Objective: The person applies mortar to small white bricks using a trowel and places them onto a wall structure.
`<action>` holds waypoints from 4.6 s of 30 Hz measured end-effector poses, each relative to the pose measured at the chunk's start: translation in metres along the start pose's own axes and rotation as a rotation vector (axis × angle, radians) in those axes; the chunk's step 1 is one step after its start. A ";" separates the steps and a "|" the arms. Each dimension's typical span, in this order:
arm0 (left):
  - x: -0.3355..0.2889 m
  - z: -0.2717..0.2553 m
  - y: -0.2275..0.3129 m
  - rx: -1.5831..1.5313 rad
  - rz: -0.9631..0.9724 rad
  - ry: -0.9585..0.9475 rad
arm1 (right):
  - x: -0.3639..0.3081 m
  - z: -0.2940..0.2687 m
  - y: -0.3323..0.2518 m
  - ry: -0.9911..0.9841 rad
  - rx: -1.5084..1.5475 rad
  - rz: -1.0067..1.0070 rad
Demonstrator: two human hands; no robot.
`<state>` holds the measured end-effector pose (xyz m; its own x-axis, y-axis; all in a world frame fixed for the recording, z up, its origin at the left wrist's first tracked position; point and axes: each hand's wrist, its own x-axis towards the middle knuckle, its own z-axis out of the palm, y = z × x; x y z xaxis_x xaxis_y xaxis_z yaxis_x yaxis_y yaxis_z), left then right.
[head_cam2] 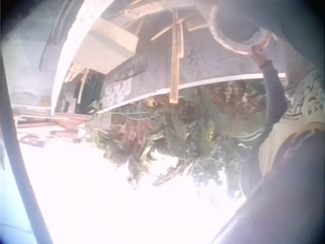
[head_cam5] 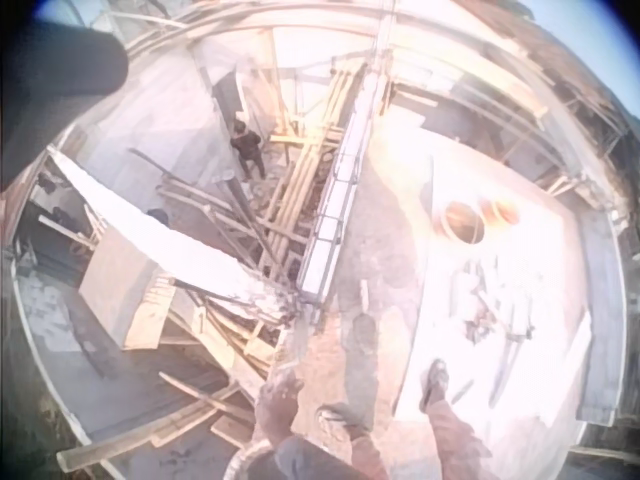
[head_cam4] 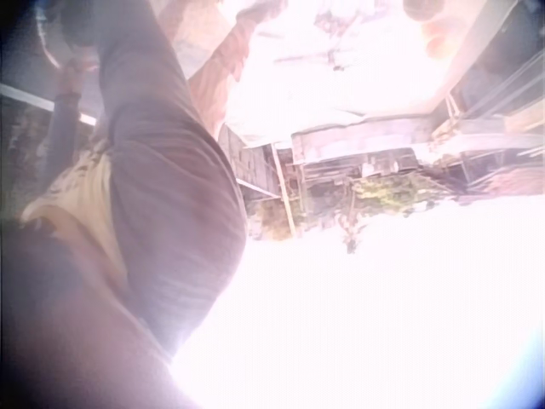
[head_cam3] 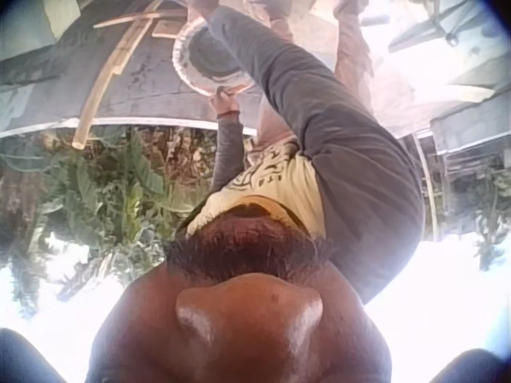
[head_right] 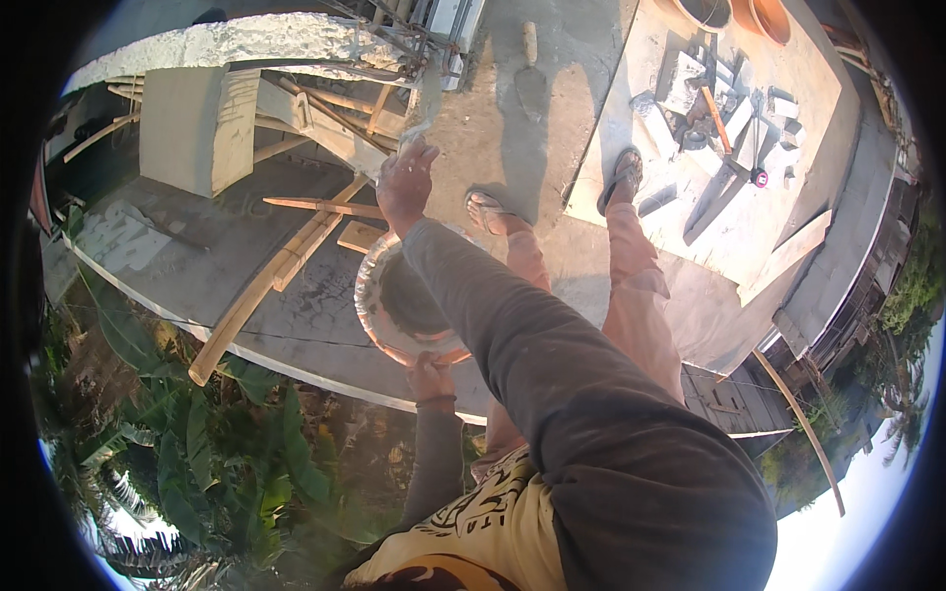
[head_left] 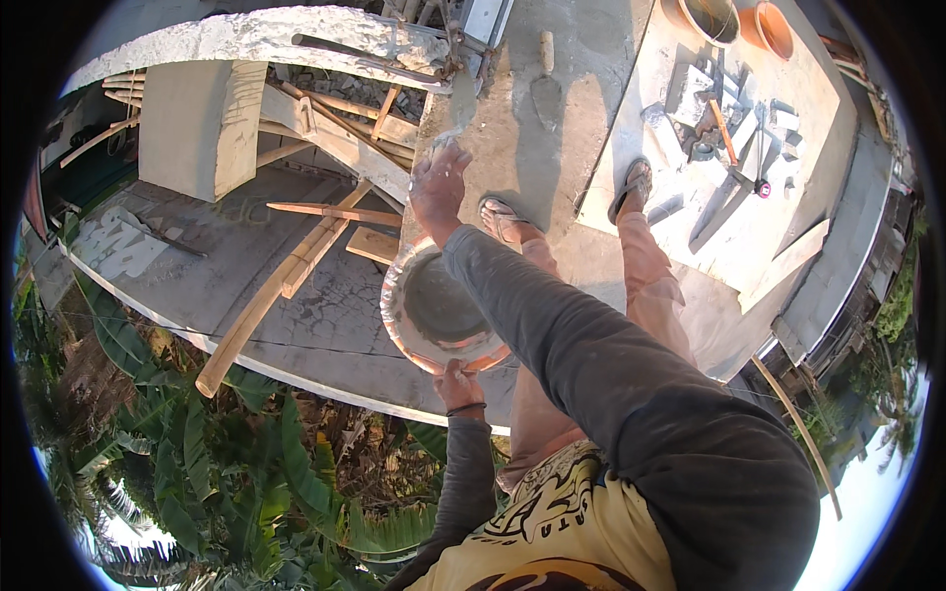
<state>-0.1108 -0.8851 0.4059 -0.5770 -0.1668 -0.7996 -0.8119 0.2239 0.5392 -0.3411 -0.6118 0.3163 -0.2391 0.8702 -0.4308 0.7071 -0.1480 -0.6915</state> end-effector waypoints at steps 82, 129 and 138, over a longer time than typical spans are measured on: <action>0.075 0.183 0.082 -0.227 0.218 0.131 | -0.009 -0.184 0.098 -0.894 0.017 0.320; 0.031 -0.028 0.018 0.162 0.084 -0.030 | 0.011 0.018 0.009 -0.035 -0.296 -0.194; 0.017 0.007 0.034 0.266 0.019 -0.021 | -0.001 0.011 0.004 0.014 -0.280 -0.207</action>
<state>-0.1480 -0.8740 0.4087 -0.5874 -0.1407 -0.7970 -0.7475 0.4719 0.4676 -0.3454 -0.6190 0.3073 -0.3885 0.8751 -0.2884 0.8002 0.1652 -0.5766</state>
